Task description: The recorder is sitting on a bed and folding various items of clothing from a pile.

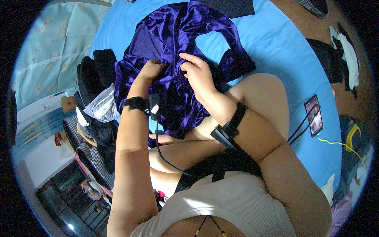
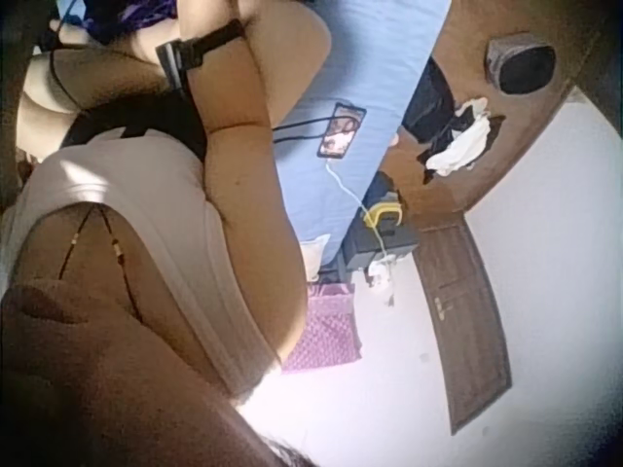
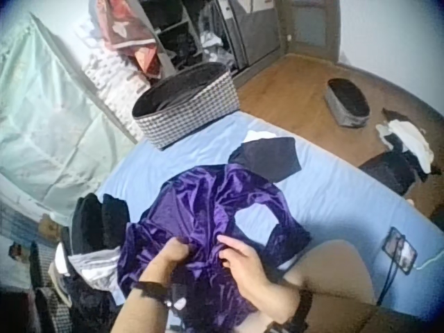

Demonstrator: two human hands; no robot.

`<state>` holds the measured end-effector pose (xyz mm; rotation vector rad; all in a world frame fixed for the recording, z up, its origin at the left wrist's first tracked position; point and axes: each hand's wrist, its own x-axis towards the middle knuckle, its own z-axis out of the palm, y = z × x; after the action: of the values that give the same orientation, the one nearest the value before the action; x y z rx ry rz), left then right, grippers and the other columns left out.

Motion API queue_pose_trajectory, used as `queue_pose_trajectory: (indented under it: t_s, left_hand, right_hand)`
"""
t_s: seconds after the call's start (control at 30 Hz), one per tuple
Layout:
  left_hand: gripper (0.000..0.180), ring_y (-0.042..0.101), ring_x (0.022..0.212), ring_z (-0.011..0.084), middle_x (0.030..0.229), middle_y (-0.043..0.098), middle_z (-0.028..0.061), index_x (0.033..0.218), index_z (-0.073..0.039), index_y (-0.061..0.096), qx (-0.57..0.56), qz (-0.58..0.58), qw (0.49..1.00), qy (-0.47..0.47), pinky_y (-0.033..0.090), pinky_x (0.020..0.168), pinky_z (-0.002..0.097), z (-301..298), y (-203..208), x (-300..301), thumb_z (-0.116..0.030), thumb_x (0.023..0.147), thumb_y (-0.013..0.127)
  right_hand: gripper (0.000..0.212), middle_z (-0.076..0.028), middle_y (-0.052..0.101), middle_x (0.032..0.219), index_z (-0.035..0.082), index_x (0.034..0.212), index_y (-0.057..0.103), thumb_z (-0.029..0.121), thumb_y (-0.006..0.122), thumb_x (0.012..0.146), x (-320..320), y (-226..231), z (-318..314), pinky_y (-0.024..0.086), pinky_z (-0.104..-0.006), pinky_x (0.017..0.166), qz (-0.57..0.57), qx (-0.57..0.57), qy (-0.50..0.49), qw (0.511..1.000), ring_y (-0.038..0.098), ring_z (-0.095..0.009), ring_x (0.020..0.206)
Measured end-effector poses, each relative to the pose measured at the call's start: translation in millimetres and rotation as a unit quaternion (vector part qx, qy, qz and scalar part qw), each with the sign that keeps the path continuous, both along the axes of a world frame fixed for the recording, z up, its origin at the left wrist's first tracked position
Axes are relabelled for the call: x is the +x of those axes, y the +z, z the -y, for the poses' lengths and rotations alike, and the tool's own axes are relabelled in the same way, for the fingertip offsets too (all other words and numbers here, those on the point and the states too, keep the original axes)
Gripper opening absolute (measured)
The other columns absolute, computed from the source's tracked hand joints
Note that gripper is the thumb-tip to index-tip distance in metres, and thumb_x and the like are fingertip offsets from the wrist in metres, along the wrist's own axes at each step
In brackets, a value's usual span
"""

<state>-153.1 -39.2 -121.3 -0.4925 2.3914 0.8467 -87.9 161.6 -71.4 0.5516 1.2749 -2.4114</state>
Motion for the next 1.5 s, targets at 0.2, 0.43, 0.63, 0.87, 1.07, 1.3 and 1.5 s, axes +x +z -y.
queue_pose_trajectory:
  t_s: [0.2,0.43,0.63,0.87,1.07,1.3,1.5]
  left_hand:
    - [0.030,0.051,0.100,0.0323,0.109,0.051,0.0154,0.100,-0.005,0.055,-0.263,-0.212,0.941,-0.022,0.041,0.082,0.0433,-33,24,-12,-0.024,0.077,0.049]
    - [0.050,0.055,0.097,0.0304,0.097,0.061,0.0151,0.090,-0.004,0.064,-0.213,-0.022,0.968,-0.133,0.041,0.083,0.0385,-12,4,-44,-0.050,0.071,0.056]
    - [0.026,0.062,0.062,0.0192,0.067,0.062,0.0143,0.066,0.000,0.059,-0.171,-0.175,0.945,0.218,0.047,0.066,0.0317,46,8,-17,-0.024,0.076,0.060]
    - [0.037,0.060,0.071,0.0224,0.080,0.062,0.0182,0.088,0.007,0.059,-0.032,-0.078,0.987,0.134,0.046,0.067,0.0293,-6,30,3,-0.028,0.075,0.062]
    - [0.045,0.059,0.087,0.0298,0.092,0.060,0.0222,0.097,0.007,0.056,-0.054,-0.156,0.985,0.058,0.045,0.077,0.0328,26,1,18,-0.029,0.072,0.063]
    - [0.025,0.056,0.087,0.0345,0.100,0.057,0.0155,0.092,-0.003,0.055,-0.293,-0.391,0.867,-0.103,0.044,0.076,0.0402,36,40,35,-0.021,0.074,0.058]
    - [0.033,0.058,0.075,0.0315,0.072,0.060,0.0166,0.077,-0.004,0.061,-0.024,-0.064,0.956,-0.285,0.045,0.069,0.0341,-2,66,52,-0.037,0.073,0.061]
  right_hand:
    - [0.031,0.000,0.058,0.079,0.004,0.108,0.056,0.005,0.049,0.078,1,1,-3,0.037,-0.0172,0.062,0.002,-0.016,-0.008,1.000,0.053,-0.005,0.071]
    - [0.034,0.000,0.057,0.076,0.004,0.109,0.055,0.005,0.048,0.076,2,-1,-3,0.038,-0.0185,0.060,0.007,-0.008,-0.007,1.000,0.051,-0.005,0.068]
    - [0.033,-0.001,0.057,0.077,0.004,0.108,0.056,0.005,0.048,0.076,0,1,-2,0.039,-0.0188,0.060,-0.006,-0.015,-0.018,1.000,0.052,-0.006,0.068]
    - [0.032,-0.001,0.057,0.079,0.004,0.108,0.055,0.003,0.047,0.078,0,-2,-3,0.037,-0.0163,0.060,-0.002,0.005,-0.010,1.000,0.052,-0.006,0.071]
    - [0.033,-0.001,0.057,0.077,0.005,0.109,0.055,0.004,0.047,0.077,2,4,3,0.038,-0.0172,0.059,-0.014,0.005,0.004,1.000,0.052,-0.005,0.069]
    - [0.031,-0.001,0.057,0.080,0.005,0.108,0.055,0.005,0.046,0.079,1,2,-2,0.037,-0.0166,0.060,-0.013,0.020,0.009,1.000,0.052,-0.005,0.071]
    - [0.032,0.000,0.058,0.079,0.005,0.109,0.055,0.004,0.046,0.078,0,2,-3,0.037,-0.0165,0.060,-0.005,0.009,-0.007,1.000,0.053,-0.005,0.071]
